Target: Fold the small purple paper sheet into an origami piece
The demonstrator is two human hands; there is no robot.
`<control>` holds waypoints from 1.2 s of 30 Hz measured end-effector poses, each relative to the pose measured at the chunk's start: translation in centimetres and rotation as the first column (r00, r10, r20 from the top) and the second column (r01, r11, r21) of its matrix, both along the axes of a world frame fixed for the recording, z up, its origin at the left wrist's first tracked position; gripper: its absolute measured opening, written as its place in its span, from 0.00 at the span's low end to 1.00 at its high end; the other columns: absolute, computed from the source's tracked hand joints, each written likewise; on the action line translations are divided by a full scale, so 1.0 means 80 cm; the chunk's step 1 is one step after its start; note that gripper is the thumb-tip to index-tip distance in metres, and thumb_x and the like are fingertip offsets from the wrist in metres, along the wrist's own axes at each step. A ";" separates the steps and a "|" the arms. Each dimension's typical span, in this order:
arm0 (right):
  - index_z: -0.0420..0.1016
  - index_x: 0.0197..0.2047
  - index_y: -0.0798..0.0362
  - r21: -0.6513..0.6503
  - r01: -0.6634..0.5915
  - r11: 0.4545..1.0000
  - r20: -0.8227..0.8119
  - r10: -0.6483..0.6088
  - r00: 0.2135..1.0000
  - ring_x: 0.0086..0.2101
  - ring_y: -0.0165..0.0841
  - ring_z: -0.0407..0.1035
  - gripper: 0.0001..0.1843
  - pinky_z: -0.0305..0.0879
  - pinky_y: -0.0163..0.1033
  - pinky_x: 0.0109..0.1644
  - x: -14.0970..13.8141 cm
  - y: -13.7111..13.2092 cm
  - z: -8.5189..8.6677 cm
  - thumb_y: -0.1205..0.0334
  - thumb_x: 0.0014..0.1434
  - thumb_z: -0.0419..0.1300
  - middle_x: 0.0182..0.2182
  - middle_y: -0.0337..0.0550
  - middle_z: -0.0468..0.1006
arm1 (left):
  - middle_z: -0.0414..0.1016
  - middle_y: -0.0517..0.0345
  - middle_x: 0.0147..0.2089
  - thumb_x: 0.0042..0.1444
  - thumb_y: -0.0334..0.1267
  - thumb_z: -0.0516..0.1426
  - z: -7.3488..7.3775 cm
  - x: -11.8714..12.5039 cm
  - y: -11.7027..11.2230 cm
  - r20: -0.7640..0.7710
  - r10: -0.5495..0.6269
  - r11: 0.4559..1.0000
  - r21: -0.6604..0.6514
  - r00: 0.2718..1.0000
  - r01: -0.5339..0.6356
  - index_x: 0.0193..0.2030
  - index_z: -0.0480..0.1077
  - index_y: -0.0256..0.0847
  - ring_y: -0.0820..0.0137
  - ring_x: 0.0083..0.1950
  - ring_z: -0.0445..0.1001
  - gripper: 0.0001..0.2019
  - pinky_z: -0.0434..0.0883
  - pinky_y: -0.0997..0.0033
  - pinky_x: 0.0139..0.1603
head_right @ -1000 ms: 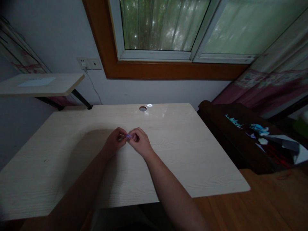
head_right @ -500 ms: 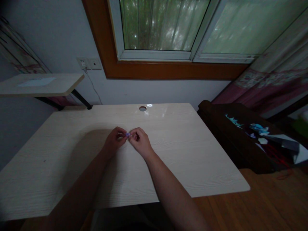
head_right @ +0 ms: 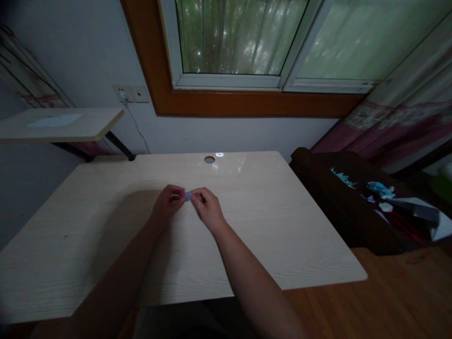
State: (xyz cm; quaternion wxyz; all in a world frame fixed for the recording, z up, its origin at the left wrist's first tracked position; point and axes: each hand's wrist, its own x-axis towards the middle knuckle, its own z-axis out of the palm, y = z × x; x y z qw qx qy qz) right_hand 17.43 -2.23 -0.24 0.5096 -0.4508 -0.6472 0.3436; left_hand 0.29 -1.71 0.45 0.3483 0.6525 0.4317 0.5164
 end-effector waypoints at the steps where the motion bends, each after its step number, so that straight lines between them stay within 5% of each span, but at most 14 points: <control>1: 0.76 0.40 0.49 0.000 -0.001 1.000 0.001 0.001 1.000 0.33 0.34 0.68 0.09 0.65 0.38 0.39 0.000 0.000 0.000 0.55 0.62 0.59 0.33 0.41 0.76 | 0.71 0.55 0.44 0.55 0.37 0.61 0.000 0.000 0.000 -0.001 -0.006 1.000 -0.013 1.000 0.006 0.45 0.70 0.41 0.71 0.42 0.74 0.11 0.75 0.71 0.42; 21: 0.78 0.43 0.50 -0.056 -0.003 0.998 -0.051 0.000 0.999 0.34 0.34 0.71 0.12 0.68 0.39 0.41 -0.002 -0.003 0.003 0.53 0.60 0.60 0.36 0.44 0.80 | 0.73 0.62 0.28 0.54 0.41 0.61 0.003 -0.003 0.003 -0.170 0.014 0.995 -0.099 0.985 -0.031 0.32 0.72 0.41 0.73 0.30 0.71 0.06 0.70 0.73 0.34; 31: 0.78 0.42 0.50 -0.091 0.000 0.996 -0.109 -0.010 0.994 0.33 0.34 0.71 0.11 0.69 0.38 0.40 -0.002 0.001 -0.004 0.55 0.59 0.61 0.34 0.42 0.79 | 0.73 0.61 0.33 0.54 0.39 0.61 -0.008 -0.004 0.004 0.025 -0.079 0.987 -0.141 0.997 0.082 0.47 0.71 0.42 0.73 0.34 0.74 0.14 0.72 0.72 0.39; 36: 0.78 0.42 0.50 -0.094 -0.017 0.995 -0.119 0.005 0.993 0.32 0.32 0.70 0.10 0.67 0.37 0.38 -0.001 -0.001 -0.002 0.56 0.59 0.60 0.33 0.41 0.79 | 0.72 0.61 0.33 0.55 0.37 0.60 -0.010 -0.004 0.003 0.056 -0.100 0.981 -0.158 0.993 0.108 0.46 0.71 0.42 0.73 0.35 0.74 0.12 0.72 0.72 0.41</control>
